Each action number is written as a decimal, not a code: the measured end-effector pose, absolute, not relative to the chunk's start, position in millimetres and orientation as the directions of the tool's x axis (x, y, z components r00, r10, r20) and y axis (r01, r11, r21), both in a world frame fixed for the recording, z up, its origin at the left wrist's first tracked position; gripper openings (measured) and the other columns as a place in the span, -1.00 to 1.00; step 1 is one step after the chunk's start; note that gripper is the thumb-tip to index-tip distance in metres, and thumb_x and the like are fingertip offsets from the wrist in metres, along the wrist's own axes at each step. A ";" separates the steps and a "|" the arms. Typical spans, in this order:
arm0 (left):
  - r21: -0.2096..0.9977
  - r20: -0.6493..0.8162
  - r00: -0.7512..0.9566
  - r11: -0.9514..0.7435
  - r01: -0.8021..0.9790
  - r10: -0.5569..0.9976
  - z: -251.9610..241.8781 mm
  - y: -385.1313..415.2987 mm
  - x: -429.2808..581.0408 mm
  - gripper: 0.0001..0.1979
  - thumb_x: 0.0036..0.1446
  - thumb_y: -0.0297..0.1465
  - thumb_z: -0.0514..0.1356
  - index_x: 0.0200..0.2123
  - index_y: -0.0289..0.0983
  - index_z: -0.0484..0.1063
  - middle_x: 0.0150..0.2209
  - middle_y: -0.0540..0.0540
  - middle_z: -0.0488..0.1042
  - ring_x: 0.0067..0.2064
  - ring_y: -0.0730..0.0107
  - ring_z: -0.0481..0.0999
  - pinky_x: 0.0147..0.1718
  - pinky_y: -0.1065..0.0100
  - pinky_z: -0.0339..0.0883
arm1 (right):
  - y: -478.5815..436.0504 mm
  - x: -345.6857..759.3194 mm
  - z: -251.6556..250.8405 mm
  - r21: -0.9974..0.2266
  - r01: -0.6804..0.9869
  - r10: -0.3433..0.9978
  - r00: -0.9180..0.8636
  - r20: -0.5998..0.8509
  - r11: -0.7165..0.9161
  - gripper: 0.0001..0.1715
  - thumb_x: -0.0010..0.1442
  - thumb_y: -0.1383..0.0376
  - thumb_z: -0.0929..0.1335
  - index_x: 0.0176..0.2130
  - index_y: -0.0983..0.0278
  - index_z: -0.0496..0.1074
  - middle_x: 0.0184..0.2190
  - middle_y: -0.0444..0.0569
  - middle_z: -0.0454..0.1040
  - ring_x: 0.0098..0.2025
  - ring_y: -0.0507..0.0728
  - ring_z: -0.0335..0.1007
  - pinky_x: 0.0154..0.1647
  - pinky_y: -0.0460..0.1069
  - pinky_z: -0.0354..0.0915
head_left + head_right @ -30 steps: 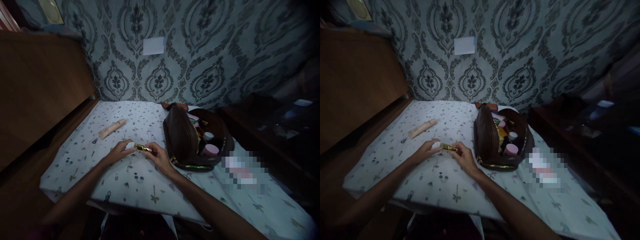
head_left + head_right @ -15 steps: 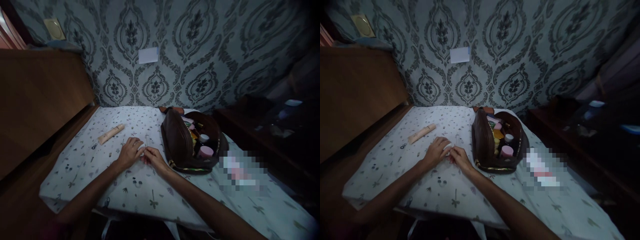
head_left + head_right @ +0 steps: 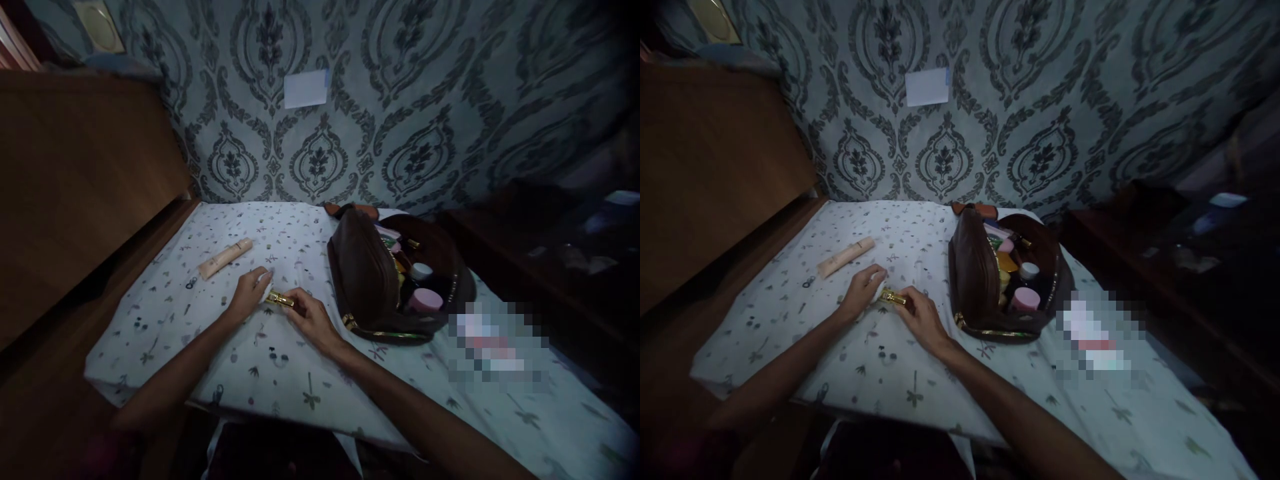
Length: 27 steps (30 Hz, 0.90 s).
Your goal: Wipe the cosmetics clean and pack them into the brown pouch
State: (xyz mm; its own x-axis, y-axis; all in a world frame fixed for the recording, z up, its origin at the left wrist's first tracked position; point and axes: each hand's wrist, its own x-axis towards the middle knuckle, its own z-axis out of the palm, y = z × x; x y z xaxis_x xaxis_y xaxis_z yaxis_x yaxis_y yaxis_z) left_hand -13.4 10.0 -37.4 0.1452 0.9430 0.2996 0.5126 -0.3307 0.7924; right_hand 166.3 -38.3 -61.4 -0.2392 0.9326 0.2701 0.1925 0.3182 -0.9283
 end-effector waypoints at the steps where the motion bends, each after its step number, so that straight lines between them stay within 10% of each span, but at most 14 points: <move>1: 0.801 0.311 0.136 -0.336 0.496 0.941 -37.9 10.8 -13.9 -0.70 0.22 -0.20 0.03 -0.48 -0.23 0.29 -0.54 0.07 0.28 -0.41 0.39 0.30 -0.39 0.39 0.17 | -38.7 166.7 -60.5 -0.914 0.227 0.931 -0.226 0.287 0.337 -0.83 0.15 0.22 0.38 -0.22 0.22 0.45 -0.36 -0.12 0.49 -0.33 0.08 0.36 -0.29 -0.04 0.25; 14: 0.544 0.447 0.360 -0.568 0.618 0.819 -47.6 -9.4 5.3 -0.70 0.31 -0.23 0.05 0.00 -0.22 0.39 -0.16 -0.12 0.43 -0.13 0.24 0.46 -0.12 0.29 0.34 | -37.4 171.2 -53.4 -0.951 0.220 0.971 -0.147 0.188 0.217 -0.66 0.22 0.08 0.30 -0.47 0.24 0.32 -0.60 -0.20 0.33 -0.53 0.02 0.27 -0.45 -0.08 0.18; 21: 0.724 0.360 0.211 -0.414 0.552 0.909 -36.9 -7.0 0.0 -0.74 0.34 -0.26 -0.04 -0.29 -0.24 0.35 -0.47 0.05 0.33 -0.42 0.40 0.34 -0.35 0.38 0.23 | -40.4 168.6 -55.8 -0.957 0.204 0.971 -0.163 0.174 0.206 -0.66 0.17 0.11 0.37 -0.09 0.22 0.43 -0.49 -0.17 0.46 -0.49 0.07 0.35 -0.43 -0.05 0.22; 27: 0.821 0.313 0.194 -0.367 0.437 0.930 -34.5 -5.0 -5.3 -0.65 0.36 -0.18 -0.08 -0.20 -0.27 0.39 -0.41 0.00 0.41 -0.33 0.35 0.41 -0.29 0.37 0.29 | -37.5 168.4 -53.8 -0.975 0.106 0.979 -0.073 0.189 0.196 -0.72 0.15 0.07 0.38 -0.36 0.23 0.46 -0.50 -0.13 0.45 -0.46 0.07 0.33 -0.42 -0.04 0.23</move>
